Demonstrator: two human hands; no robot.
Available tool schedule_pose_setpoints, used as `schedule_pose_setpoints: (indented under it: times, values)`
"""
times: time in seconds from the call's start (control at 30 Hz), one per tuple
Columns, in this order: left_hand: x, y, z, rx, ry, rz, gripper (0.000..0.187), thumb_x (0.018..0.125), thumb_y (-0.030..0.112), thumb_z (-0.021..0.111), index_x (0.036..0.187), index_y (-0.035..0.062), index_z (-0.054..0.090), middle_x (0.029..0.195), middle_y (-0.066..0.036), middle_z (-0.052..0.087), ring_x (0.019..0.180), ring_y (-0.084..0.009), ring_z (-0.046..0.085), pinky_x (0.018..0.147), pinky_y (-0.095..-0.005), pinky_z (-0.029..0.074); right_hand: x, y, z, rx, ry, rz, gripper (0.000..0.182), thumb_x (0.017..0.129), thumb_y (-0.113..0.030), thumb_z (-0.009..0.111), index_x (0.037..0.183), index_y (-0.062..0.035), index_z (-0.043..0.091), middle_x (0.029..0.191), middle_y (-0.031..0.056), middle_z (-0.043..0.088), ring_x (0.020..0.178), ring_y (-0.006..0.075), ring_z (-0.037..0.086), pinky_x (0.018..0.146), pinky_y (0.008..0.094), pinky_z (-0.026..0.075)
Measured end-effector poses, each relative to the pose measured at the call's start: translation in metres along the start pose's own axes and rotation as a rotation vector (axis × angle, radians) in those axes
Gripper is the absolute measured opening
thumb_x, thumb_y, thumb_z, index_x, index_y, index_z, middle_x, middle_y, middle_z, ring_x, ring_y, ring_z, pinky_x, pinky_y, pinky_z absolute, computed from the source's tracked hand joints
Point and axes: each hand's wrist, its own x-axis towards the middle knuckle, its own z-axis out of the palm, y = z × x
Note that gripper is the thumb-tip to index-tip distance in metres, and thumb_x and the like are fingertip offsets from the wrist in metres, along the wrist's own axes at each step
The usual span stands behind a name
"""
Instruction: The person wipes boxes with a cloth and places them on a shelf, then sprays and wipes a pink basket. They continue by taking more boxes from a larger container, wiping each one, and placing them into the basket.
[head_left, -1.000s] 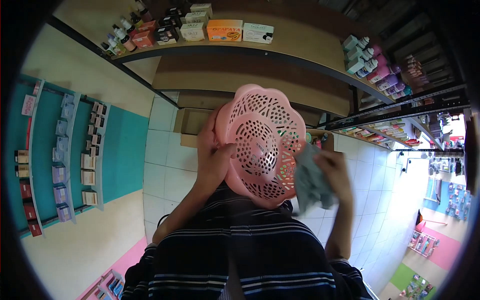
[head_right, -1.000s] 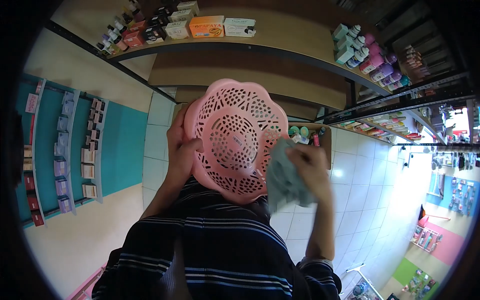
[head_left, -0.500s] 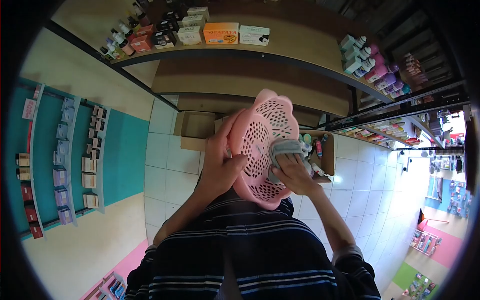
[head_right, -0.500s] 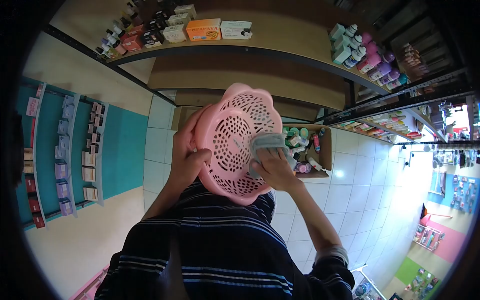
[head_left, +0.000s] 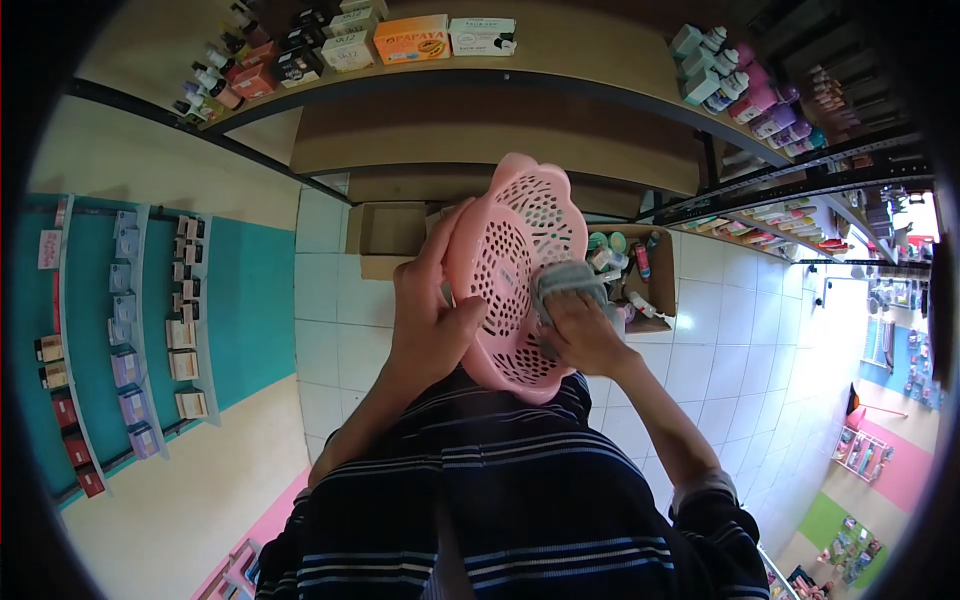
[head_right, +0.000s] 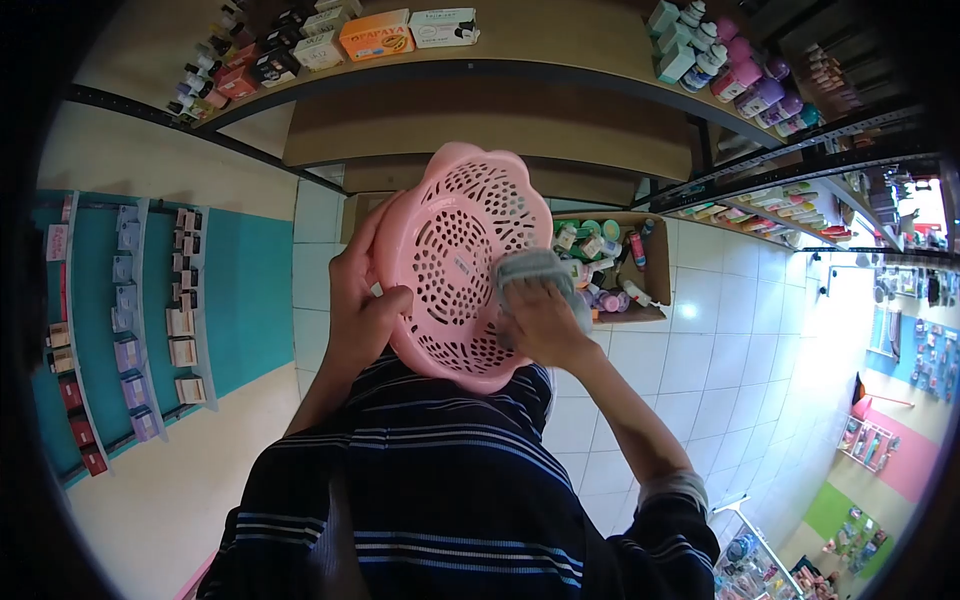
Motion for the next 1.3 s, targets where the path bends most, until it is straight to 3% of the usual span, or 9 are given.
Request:
schedule_pose_setpoints:
  times: [0.17, 0.37, 0.47, 0.57, 0.9, 1.0, 1.07, 1.1, 1.3]
  values:
    - [0.002, 0.001, -0.001, 0.033, 0.026, 0.061, 0.066, 0.054, -0.003, 0.044, 0.120, -0.0039, 0.039, 0.103, -0.020, 0.056, 0.097, -0.0246, 0.056, 0.085, -0.0294, 0.041, -0.009, -0.033, -0.046, 0.484, -0.472, -0.056, 0.039, 0.087, -0.026, 0.039, 0.114, 0.0024, 0.041, 0.112, 0.0218, 0.047, 0.111, 0.0345, 0.040, 0.098, 0.0444, 0.023]
    - [0.000, -0.002, -0.001, 0.002, 0.035, -0.032, 0.066, 0.054, -0.003, 0.045, 0.120, -0.0040, 0.039, 0.104, -0.020, 0.056, 0.096, -0.0246, 0.056, 0.085, -0.0297, 0.041, 0.022, -0.057, -0.021, 0.614, -0.020, -0.205, 0.050, 0.089, -0.029, 0.038, 0.123, 0.0070, 0.030, 0.124, 0.0268, 0.036, 0.120, 0.0361, 0.032, 0.100, 0.0389, 0.023]
    - [-0.001, -0.004, -0.001, -0.038, 0.025, -0.057, 0.067, 0.054, -0.003, 0.045, 0.121, -0.0036, 0.039, 0.104, -0.020, 0.056, 0.097, -0.0246, 0.056, 0.085, -0.0294, 0.041, 0.046, -0.028, 0.004, 0.552, 0.011, 0.027, 0.051, 0.090, -0.026, 0.038, 0.125, 0.0089, 0.026, 0.126, 0.0282, 0.033, 0.121, 0.0378, 0.030, 0.100, 0.0362, 0.024]
    - [0.000, 0.000, 0.000, 0.032, -0.020, -0.006, 0.069, 0.053, -0.001, 0.045, 0.122, -0.0042, 0.038, 0.110, -0.018, 0.052, 0.102, -0.0222, 0.052, 0.087, -0.0301, 0.040, 0.063, -0.016, 0.026, 0.619, 0.372, 0.180, 0.046, 0.087, -0.022, 0.041, 0.122, 0.0073, 0.031, 0.121, 0.0272, 0.038, 0.116, 0.0394, 0.034, 0.100, 0.0389, 0.024]
    - [0.001, -0.004, -0.001, 0.026, -0.005, 0.006, 0.066, 0.059, -0.002, 0.050, 0.123, -0.0042, 0.035, 0.109, -0.023, 0.052, 0.103, -0.0293, 0.053, 0.088, -0.0313, 0.040, 0.078, -0.034, -0.007, 0.490, 0.339, -0.179, 0.042, 0.083, -0.025, 0.047, 0.114, 0.0020, 0.040, 0.109, 0.0267, 0.043, 0.104, 0.0412, 0.041, 0.092, 0.0451, 0.029]
    - [0.001, 0.006, 0.005, 0.081, 0.063, -0.057, 0.062, 0.068, 0.005, 0.058, 0.124, -0.0057, 0.033, 0.111, -0.024, 0.050, 0.103, -0.0312, 0.052, 0.090, -0.0315, 0.039, 0.072, -0.032, -0.023, 0.886, 0.082, 0.118, 0.049, 0.086, -0.035, 0.044, 0.123, -0.0031, 0.038, 0.121, 0.0250, 0.036, 0.109, 0.0402, 0.040, 0.095, 0.0407, 0.028]
    - [0.006, 0.006, 0.001, 0.118, 0.079, -0.042, 0.059, 0.077, 0.018, 0.061, 0.125, -0.0028, 0.033, 0.113, -0.025, 0.047, 0.104, -0.0331, 0.050, 0.088, -0.0339, 0.039, 0.047, -0.055, -0.046, 1.268, -0.198, 0.276, 0.054, 0.090, -0.029, 0.040, 0.131, 0.0020, 0.025, 0.127, 0.0165, 0.040, 0.121, 0.0223, 0.034, 0.099, 0.0322, 0.025]
    - [0.009, 0.002, -0.005, 0.236, 0.009, -0.008, 0.059, 0.078, 0.022, 0.060, 0.126, -0.0007, 0.034, 0.112, -0.025, 0.045, 0.103, -0.0340, 0.049, 0.087, -0.0351, 0.039, 0.046, -0.040, -0.040, 1.339, -0.301, 0.041, 0.061, 0.085, -0.027, 0.051, 0.132, 0.0016, 0.024, 0.130, 0.0158, 0.036, 0.124, 0.0213, 0.030, 0.101, 0.0310, 0.022]
    - [0.009, 0.005, -0.026, 0.767, -0.119, 0.121, 0.057, 0.076, 0.041, 0.060, 0.118, 0.0057, 0.047, 0.107, -0.023, 0.043, 0.103, -0.0345, 0.044, 0.088, -0.0393, 0.034, 0.031, -0.032, -0.088, 1.137, -0.534, 0.127, 0.058, 0.068, -0.012, 0.071, 0.117, 0.0059, 0.045, 0.104, 0.0128, 0.057, 0.094, 0.0169, 0.053, 0.083, 0.0271, 0.040]
